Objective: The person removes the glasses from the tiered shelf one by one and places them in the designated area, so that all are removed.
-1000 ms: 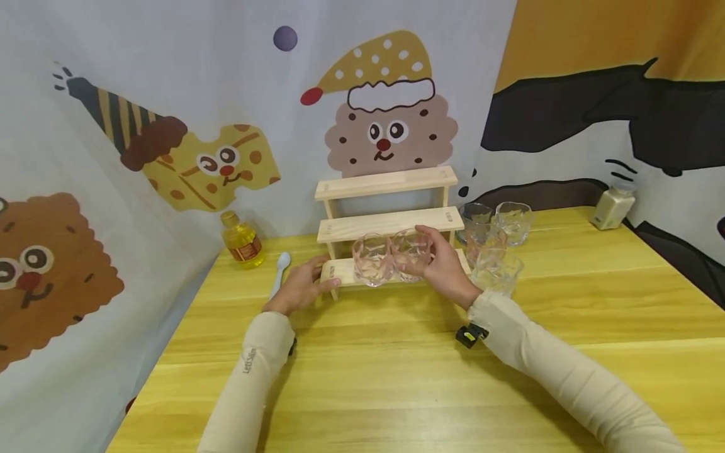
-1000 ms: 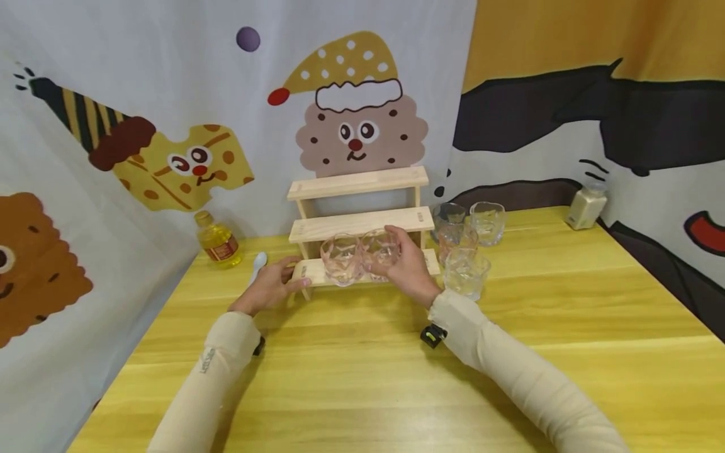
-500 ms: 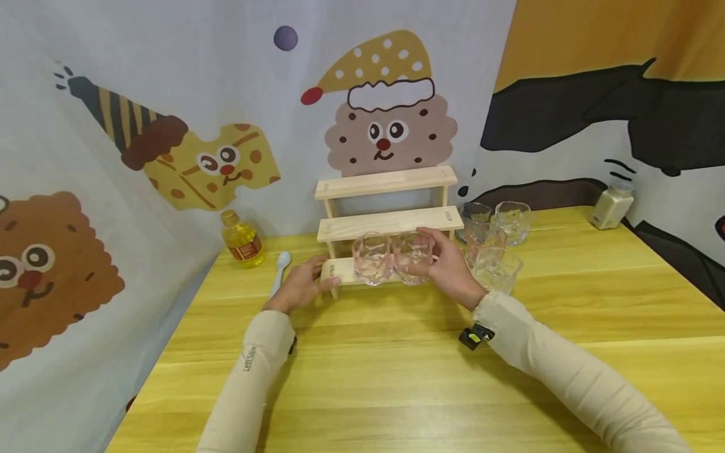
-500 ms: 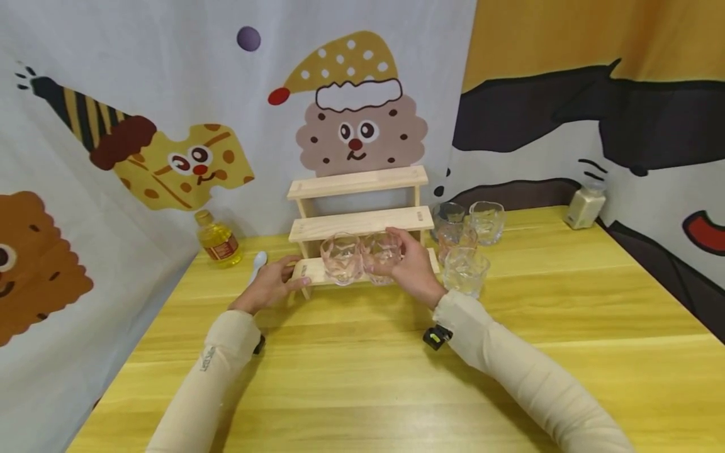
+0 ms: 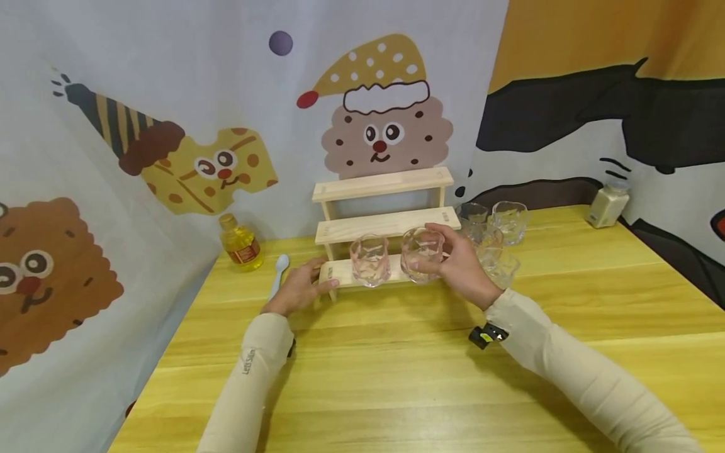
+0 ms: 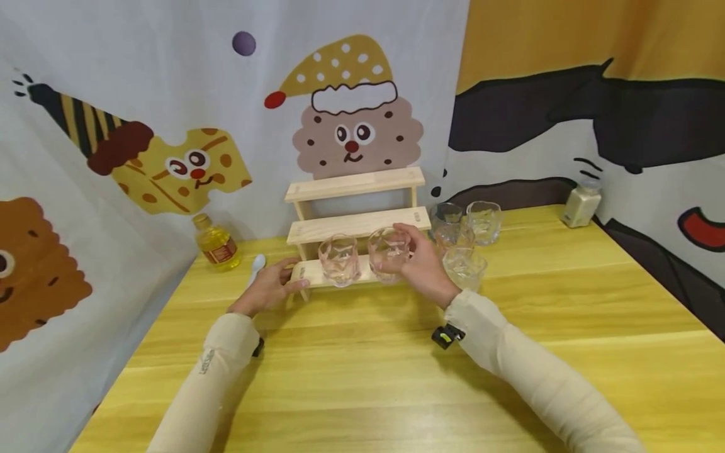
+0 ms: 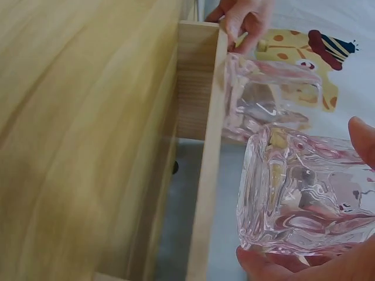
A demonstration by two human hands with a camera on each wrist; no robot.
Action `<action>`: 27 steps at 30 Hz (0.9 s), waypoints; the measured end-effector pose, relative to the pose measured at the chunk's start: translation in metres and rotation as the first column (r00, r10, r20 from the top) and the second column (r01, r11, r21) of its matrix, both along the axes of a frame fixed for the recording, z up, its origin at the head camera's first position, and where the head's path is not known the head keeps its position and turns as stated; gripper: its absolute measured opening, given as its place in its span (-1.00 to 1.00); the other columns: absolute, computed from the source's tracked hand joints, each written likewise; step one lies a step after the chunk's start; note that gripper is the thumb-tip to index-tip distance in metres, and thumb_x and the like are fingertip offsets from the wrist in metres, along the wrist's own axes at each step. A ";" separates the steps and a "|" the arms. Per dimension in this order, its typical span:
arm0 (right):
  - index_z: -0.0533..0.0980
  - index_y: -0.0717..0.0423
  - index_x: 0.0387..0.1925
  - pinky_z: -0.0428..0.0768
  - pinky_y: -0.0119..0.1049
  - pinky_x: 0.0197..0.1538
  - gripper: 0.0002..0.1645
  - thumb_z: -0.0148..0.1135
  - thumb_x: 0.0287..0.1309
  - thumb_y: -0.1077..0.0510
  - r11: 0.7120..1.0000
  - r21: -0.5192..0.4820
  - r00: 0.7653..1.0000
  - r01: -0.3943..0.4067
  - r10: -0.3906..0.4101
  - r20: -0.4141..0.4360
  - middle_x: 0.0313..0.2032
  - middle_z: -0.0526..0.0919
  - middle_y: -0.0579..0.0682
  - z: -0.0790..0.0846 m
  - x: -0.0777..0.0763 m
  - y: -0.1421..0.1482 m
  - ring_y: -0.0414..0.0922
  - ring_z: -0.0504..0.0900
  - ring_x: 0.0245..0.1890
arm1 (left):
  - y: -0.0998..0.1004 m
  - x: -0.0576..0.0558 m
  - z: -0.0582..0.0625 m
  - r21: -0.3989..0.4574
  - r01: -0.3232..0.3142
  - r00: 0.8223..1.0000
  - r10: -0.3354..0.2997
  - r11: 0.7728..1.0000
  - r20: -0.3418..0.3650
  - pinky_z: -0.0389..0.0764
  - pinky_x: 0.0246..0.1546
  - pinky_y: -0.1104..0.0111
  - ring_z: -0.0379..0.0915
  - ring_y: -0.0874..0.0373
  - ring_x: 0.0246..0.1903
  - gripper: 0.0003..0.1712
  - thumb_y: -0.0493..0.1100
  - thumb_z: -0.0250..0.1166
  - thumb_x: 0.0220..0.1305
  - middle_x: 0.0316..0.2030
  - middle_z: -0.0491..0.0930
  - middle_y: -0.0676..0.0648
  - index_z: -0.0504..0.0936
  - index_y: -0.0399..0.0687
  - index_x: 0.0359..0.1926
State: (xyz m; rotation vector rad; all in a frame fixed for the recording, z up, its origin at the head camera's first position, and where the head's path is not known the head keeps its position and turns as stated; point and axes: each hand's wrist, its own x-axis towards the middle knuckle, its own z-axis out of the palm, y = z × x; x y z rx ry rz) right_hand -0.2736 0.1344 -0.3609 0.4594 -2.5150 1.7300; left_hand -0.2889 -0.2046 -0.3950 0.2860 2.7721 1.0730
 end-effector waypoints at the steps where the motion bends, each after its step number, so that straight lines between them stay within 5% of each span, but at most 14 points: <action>1: 0.18 0.07 0.51 0.63 -0.01 0.18 0.03 0.51 0.10 0.09 1.000 0.000 1.000 0.004 -0.004 0.000 0.30 0.52 0.12 0.002 0.000 0.002 0.16 0.53 0.28 | 0.000 0.000 0.000 -0.001 0.000 1.000 0.000 1.000 -0.002 0.45 0.38 -0.01 0.41 -0.14 0.37 -0.13 0.10 0.29 0.39 0.37 0.42 -0.31 0.14 -0.12 0.55; 6: 0.15 0.05 0.53 0.62 -0.35 0.00 0.05 0.52 0.10 0.08 1.000 -0.008 1.000 0.007 -0.007 0.012 0.28 0.54 0.08 0.011 0.001 0.014 0.11 0.55 0.22 | 0.001 0.000 0.000 -0.014 0.003 1.000 -0.003 1.000 -0.006 0.45 0.38 -0.01 0.40 -0.15 0.37 -0.13 0.11 0.28 0.40 0.37 0.42 -0.31 0.14 -0.13 0.54; 15: 0.12 -0.01 0.55 0.54 -0.13 0.19 0.05 0.47 0.15 -0.02 0.999 0.030 0.999 0.034 -0.035 0.028 0.32 0.50 0.06 0.023 0.010 0.039 0.08 0.47 0.32 | 0.000 -0.001 -0.001 -0.029 0.006 1.000 -0.007 1.000 -0.012 0.43 0.39 -0.02 0.40 -0.15 0.37 -0.12 0.11 0.27 0.41 0.36 0.42 -0.32 0.12 -0.13 0.55; 22: 0.12 -0.06 0.55 0.57 -0.52 -0.01 0.04 0.47 0.16 -0.03 0.997 0.034 0.997 0.073 -0.074 0.032 0.35 0.47 0.10 0.027 0.009 0.060 0.09 0.46 0.32 | 0.001 -0.001 0.000 -0.036 0.002 1.000 -0.003 0.999 -0.008 0.42 0.41 -0.01 0.40 -0.15 0.37 -0.12 0.10 0.26 0.42 0.36 0.43 -0.32 0.11 -0.15 0.55; 27: 0.06 -0.07 0.57 0.59 -0.60 -0.08 0.09 0.47 0.16 -0.04 0.995 0.033 0.994 0.094 -0.095 0.049 0.39 0.41 0.12 0.027 0.007 0.075 0.11 0.41 0.37 | 0.001 0.000 0.001 -0.045 0.006 1.000 -0.007 0.999 -0.012 0.42 0.40 -0.02 0.40 -0.15 0.37 -0.13 0.12 0.24 0.42 0.36 0.43 -0.31 0.11 -0.16 0.55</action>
